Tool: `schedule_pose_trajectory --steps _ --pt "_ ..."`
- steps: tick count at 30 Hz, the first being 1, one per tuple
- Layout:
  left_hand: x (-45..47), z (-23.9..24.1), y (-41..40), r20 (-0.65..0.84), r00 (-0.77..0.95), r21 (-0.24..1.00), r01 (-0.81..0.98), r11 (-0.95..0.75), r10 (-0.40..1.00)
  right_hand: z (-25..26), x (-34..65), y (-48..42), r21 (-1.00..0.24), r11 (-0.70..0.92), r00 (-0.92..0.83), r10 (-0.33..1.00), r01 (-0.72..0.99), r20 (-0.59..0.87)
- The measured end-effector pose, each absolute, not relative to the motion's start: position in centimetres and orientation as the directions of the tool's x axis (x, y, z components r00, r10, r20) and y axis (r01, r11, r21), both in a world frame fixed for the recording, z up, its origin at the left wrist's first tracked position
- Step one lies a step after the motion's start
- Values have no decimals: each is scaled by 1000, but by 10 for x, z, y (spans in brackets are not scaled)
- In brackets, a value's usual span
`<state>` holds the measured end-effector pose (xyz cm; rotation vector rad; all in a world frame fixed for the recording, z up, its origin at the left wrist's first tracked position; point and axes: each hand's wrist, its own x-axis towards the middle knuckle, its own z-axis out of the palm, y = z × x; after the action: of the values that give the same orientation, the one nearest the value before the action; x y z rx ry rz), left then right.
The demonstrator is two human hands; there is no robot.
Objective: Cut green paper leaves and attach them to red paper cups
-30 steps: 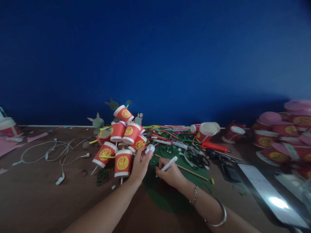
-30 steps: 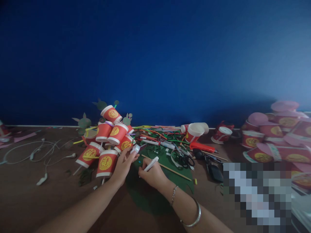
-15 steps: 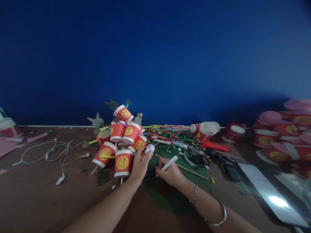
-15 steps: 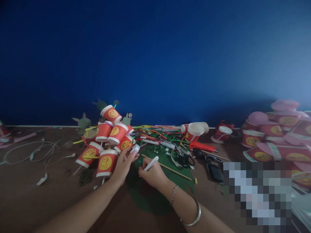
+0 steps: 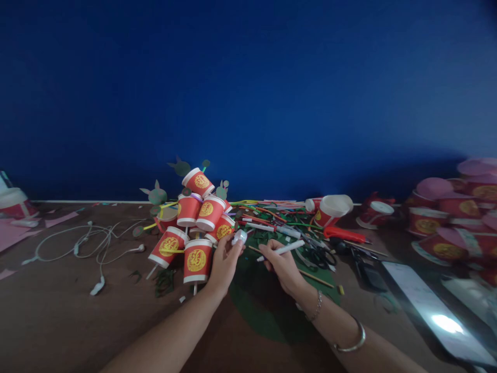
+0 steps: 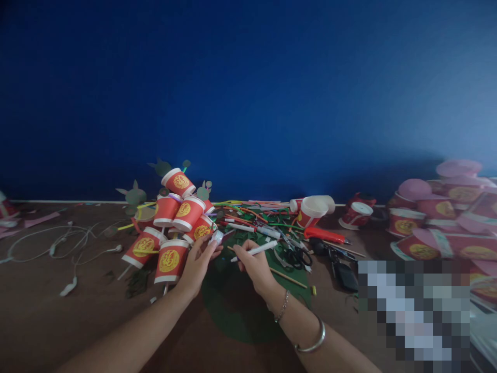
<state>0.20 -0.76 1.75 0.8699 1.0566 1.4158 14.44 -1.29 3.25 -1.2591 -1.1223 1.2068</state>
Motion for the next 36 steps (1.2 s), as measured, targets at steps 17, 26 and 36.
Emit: schedule_pose_trajectory --steps 17,26,36 --pt "1 18 -6 -81 -143 937 -349 27 986 21 144 -15 -943 66 -120 992 327 28" --pt "2 15 -6 -79 -152 942 -335 23 985 23 143 -15 -931 79 -78 995 357 55" --pt "1 16 -6 -81 -152 939 -342 24 985 25 143 -18 -925 35 -82 997 378 4"
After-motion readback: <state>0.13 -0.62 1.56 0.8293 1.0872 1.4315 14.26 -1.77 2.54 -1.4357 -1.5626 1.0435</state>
